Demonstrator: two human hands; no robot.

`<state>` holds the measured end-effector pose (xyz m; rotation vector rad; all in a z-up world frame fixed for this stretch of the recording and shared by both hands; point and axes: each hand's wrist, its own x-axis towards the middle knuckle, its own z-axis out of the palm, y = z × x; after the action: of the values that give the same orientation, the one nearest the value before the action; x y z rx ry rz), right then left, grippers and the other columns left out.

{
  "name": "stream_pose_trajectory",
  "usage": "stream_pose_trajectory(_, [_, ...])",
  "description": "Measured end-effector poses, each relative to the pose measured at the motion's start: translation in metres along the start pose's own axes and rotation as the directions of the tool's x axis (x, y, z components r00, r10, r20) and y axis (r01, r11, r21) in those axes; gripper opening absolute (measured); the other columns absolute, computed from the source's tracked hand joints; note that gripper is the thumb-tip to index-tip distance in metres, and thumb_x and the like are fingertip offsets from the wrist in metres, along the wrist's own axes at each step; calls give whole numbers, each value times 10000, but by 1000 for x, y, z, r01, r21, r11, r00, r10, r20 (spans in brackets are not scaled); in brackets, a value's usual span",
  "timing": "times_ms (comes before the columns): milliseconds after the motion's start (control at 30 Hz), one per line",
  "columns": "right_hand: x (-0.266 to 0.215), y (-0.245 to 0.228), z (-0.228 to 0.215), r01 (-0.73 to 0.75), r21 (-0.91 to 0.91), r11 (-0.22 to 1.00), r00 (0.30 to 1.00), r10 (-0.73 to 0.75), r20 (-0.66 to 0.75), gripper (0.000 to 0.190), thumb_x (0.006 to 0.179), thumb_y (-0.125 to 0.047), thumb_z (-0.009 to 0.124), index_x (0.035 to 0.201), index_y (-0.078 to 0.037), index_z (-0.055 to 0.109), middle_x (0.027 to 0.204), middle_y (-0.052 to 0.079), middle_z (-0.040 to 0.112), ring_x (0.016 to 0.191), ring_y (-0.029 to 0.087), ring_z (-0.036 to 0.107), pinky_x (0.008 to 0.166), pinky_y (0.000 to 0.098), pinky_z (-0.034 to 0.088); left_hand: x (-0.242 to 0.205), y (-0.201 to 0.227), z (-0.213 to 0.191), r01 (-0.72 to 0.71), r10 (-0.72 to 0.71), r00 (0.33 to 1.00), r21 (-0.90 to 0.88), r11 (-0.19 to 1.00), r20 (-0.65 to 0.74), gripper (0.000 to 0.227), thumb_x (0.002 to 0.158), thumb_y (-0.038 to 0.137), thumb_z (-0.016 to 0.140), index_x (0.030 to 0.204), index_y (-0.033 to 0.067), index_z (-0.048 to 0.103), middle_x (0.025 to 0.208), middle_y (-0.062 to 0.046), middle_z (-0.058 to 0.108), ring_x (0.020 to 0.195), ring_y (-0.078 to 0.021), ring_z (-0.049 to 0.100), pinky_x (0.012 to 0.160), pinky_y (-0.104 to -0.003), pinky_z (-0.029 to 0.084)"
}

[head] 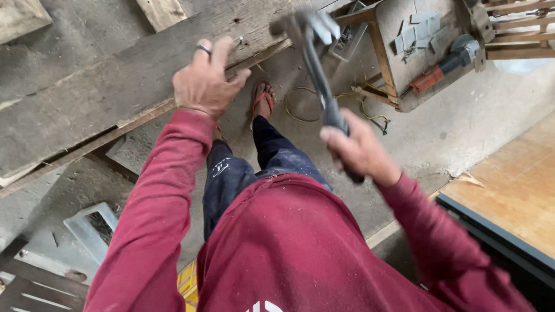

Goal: The person assembles a wooden pallet by hand, using a hammer to drive nails into wooden blocks and planks. They position the wood pieces on a concrete floor, align them, and secure them with nails from a nearby container.

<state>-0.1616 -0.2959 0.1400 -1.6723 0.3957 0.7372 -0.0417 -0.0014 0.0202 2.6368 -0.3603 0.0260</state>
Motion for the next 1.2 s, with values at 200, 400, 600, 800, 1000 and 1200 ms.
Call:
stream_pose_trajectory(200, [100, -123, -30, -16, -310, 951, 981, 75, 181, 363, 994, -435, 548, 1093, -86, 526, 686, -34, 571, 457, 77, 551, 420, 264, 496, -2, -3, 6, -179, 189, 981, 154, 972, -51, 484, 931, 370, 758, 1336, 144, 621, 1088, -47, 641, 896, -230, 677, 668, -378, 555])
stream_pose_trajectory(400, [124, -165, -19, -176, -451, 875, 915, 314, 253, 405, 974, -497, 522, 1020, -98, 579, 647, -24, 537, 433, 82, 500, 400, 279, 459, -7, -5, 15, -166, 176, 983, 144, 976, -56, 457, 927, 333, 761, 1316, 129, 632, 1077, -24, 640, 912, -210, 669, 680, -378, 550])
stream_pose_trajectory(600, [127, -151, -28, -59, -449, 892, 947, 192, 257, 367, 1016, -442, 552, 1039, -76, 531, 689, -21, 566, 475, 81, 532, 434, 265, 468, -3, 0, 7, -142, 149, 986, 102, 985, -69, 466, 901, 324, 771, 1308, 146, 630, 1076, -14, 641, 926, -213, 674, 707, -384, 560])
stream_pose_trajectory(800, [74, -47, -2, 131, -137, 982, 990, -123, 69, 282, 986, -315, 637, 1043, -75, 501, 693, -14, 564, 480, 94, 560, 429, 264, 482, 3, -19, 0, 114, -84, 984, -192, 975, 157, 603, 947, 427, 739, 1446, 156, 533, 1068, -108, 630, 768, -240, 661, 628, -372, 583])
stream_pose_trajectory(1000, [32, 36, 52, 24, 121, 992, 990, -7, -137, 199, 989, -149, 670, 1027, -30, 515, 713, 16, 540, 501, 103, 526, 453, 270, 439, 52, -43, 30, 159, -500, 830, -756, 635, -246, 123, 1061, 130, 622, 1148, 51, 587, 903, -3, 620, 746, -108, 588, 686, -274, 598])
stream_pose_trajectory(1200, [-1, -2, 59, 302, 523, 797, 951, -218, -218, 279, 985, -240, 649, 1107, -21, 527, 721, 73, 575, 526, 151, 563, 487, 300, 484, 54, -29, 49, 1, -554, 705, -780, 625, -443, 153, 1118, 178, 574, 1078, 34, 608, 805, 26, 636, 707, -71, 601, 711, -236, 552])
